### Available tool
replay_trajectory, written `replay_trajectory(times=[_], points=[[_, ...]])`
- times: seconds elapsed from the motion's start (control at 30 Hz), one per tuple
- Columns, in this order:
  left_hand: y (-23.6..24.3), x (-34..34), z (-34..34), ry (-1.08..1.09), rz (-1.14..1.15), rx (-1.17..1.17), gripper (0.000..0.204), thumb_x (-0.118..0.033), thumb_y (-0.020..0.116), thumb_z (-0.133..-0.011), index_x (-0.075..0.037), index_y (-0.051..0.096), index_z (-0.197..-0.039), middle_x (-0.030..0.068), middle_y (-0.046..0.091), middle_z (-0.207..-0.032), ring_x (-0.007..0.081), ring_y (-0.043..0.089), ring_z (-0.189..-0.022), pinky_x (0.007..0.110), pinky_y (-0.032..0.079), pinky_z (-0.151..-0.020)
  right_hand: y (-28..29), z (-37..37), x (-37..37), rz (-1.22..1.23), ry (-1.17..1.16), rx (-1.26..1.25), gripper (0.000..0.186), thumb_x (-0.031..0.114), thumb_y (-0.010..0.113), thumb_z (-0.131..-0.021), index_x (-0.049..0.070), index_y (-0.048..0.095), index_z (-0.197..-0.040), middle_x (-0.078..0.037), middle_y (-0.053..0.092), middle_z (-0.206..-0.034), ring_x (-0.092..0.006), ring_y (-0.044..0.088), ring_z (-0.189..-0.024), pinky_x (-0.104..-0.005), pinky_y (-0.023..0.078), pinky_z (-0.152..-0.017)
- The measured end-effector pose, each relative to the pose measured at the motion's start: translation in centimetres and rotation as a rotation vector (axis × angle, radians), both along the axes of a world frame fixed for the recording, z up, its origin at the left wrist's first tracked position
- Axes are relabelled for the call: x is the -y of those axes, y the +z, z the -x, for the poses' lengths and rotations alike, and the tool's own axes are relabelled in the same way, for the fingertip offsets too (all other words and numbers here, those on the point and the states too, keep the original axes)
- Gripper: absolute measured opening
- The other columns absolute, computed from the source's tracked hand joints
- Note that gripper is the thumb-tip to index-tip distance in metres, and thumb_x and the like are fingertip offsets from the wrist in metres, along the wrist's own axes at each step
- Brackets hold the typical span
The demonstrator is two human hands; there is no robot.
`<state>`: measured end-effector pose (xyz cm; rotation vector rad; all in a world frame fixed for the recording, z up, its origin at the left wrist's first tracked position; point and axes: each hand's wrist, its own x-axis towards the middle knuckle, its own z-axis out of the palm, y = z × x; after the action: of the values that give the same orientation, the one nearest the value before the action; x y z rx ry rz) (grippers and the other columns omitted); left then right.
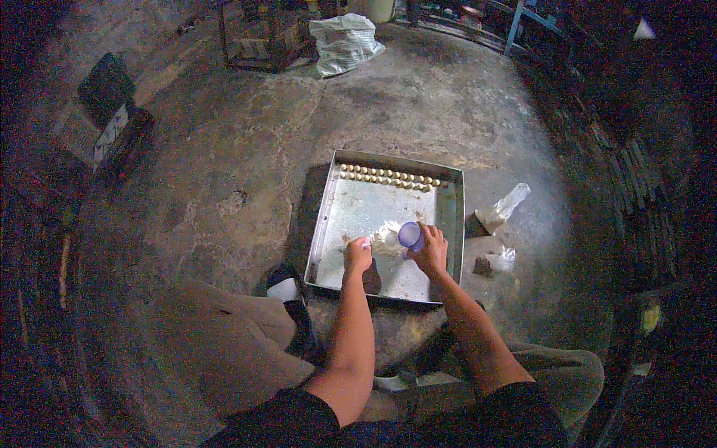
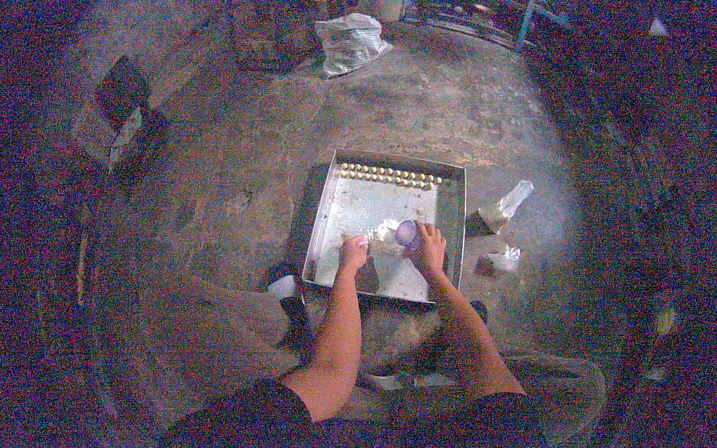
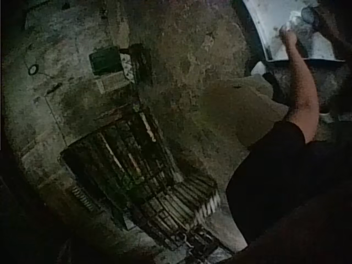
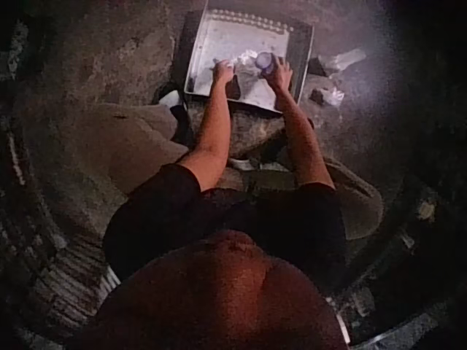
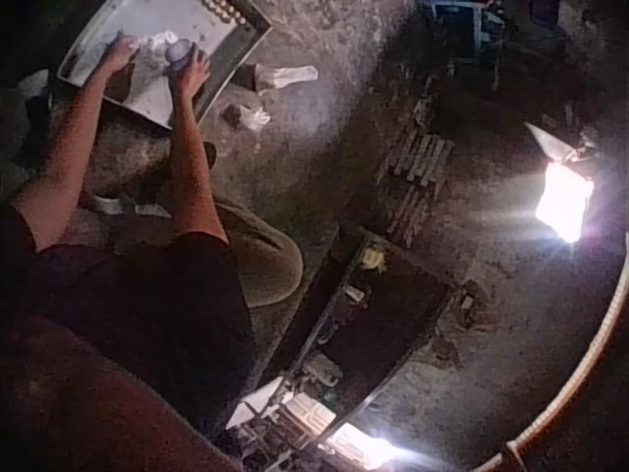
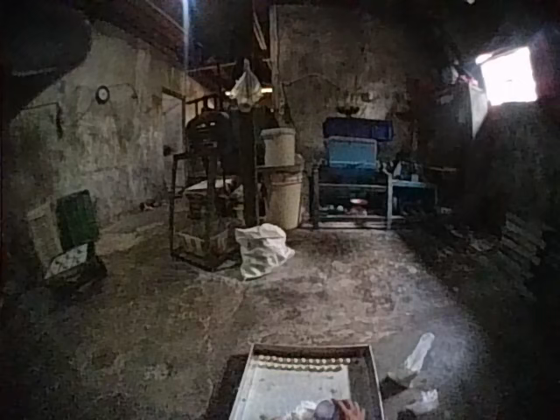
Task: The person pours white powder from a plastic bag onto a tray of small dough balls, adds liquid from a blue cup, and mixes the ingredients together by hand.
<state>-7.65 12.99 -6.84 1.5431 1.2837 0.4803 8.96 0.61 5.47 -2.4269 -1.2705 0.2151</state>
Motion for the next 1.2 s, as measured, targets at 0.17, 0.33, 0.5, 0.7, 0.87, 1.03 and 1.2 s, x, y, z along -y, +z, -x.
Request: replay_trajectory(times=[0.17, 0.33, 0.5, 0.7, 0.87, 1.03, 1.2], points=[[0.5, 0.5, -0.2, -0.02, -0.026, -0.019, 0.027, -0.011, 0.064, -0.085, -0.004, 0.068, -0.111, 0.0182, 0.069, -0.106, 0.0321, 0.066, -0.1, 0.038, 0.051, -0.086, -0.2, -0.4, 0.4, -0.011, -0.003, -0.015, 0.085, 0.017, 0.084, -0.054, 0.011, 0.051, -0.132, -0.009, 0.055, -0.123, -0.031, 0.05, -0.118, -0.045, 0.04, -0.098], [0.0, 0.2, -0.2, 0.019, -0.044, -0.008, 0.027, -0.011, 0.063, -0.085, -0.004, 0.068, -0.11, 0.0184, 0.069, -0.107, 0.0327, 0.066, -0.099, 0.039, 0.051, -0.087, 0.0, -0.5, -0.2, -0.259, -0.135, -0.141, 0.081, 0.016, 0.085, -0.055, 0.009, 0.052, -0.129, -0.011, 0.058, -0.119, -0.0324, 0.055, -0.113, -0.0427, 0.043, -0.096], [1.5, 1.1, -0.9, 0.021, -0.164, -0.164, 0.026, -0.014, 0.063, -0.083, -0.004, 0.068, -0.107, 0.0186, 0.068, -0.108, 0.0345, 0.064, -0.101, 0.042, 0.05, -0.089, -0.6, -3.9, 0.3, -0.731, -0.392, -0.2, 0.074, 0.014, 0.086, -0.06, 0.004, 0.053, -0.125, -0.012, 0.06, -0.115, -0.0293, 0.058, -0.108, -0.0377, 0.045, -0.095], [2.8, 1.9, -1.5, 0.087, -0.215, -0.198, 0.026, -0.01, 0.065, -0.081, -0.004, 0.069, -0.106, 0.02, 0.066, -0.106, 0.0363, 0.063, -0.099, 0.042, 0.05, -0.088, -0.3, -10.1, 3.4, -0.843, -0.768, 0.183, 0.077, 0.017, 0.088, -0.062, 0.002, 0.052, -0.128, -0.015, 0.06, -0.117, -0.0316, 0.058, -0.108, -0.0395, 0.046, -0.095], [3.0, 3.9, -1.5, 0.042, -0.221, -0.263, 0.04, -0.011, 0.074, -0.074, -0.005, 0.063, -0.113, 0.0181, 0.064, -0.102, 0.0348, 0.062, -0.097, 0.042, 0.05, -0.085, -1.0, -13.8, 7.7, -0.687, -0.983, 0.383, 0.078, 0.024, 0.089, -0.061, 0.001, 0.052, -0.126, -0.017, 0.057, -0.121, -0.0345, 0.053, -0.115, -0.0433, 0.042, -0.1], [1.1, 3.7, -0.8, 0.009, -0.205, -0.257, 0.054, -0.011, 0.082, -0.067, -0.006, 0.058, -0.116, 0.0163, 0.063, -0.101, 0.0332, 0.063, -0.096, 0.042, 0.05, -0.083, -3.2, -12.7, 8.8, -0.552, -1.099, 0.041, 0.085, 0.026, 0.089, -0.06, 0.003, 0.049, -0.131, -0.015, 0.053, -0.131, -0.0327, 0.049, -0.123, -0.0417, 0.039, -0.103], [1.1, 4.8, -1.8, 0.016, -0.233, -0.207, 0.049, -0.008, 0.082, -0.067, -0.004, 0.058, -0.11, 0.0153, 0.064, -0.1, 0.0332, 0.064, -0.093, 0.042, 0.051, -0.08, -6.1, -14.1, 11.1, -0.423, -0.988, -0.097, 0.089, 0.031, 0.089, -0.06, 0.009, 0.046, -0.135, -0.015, 0.055, -0.133, -0.0337, 0.053, -0.122, -0.0406, 0.041, -0.101]])
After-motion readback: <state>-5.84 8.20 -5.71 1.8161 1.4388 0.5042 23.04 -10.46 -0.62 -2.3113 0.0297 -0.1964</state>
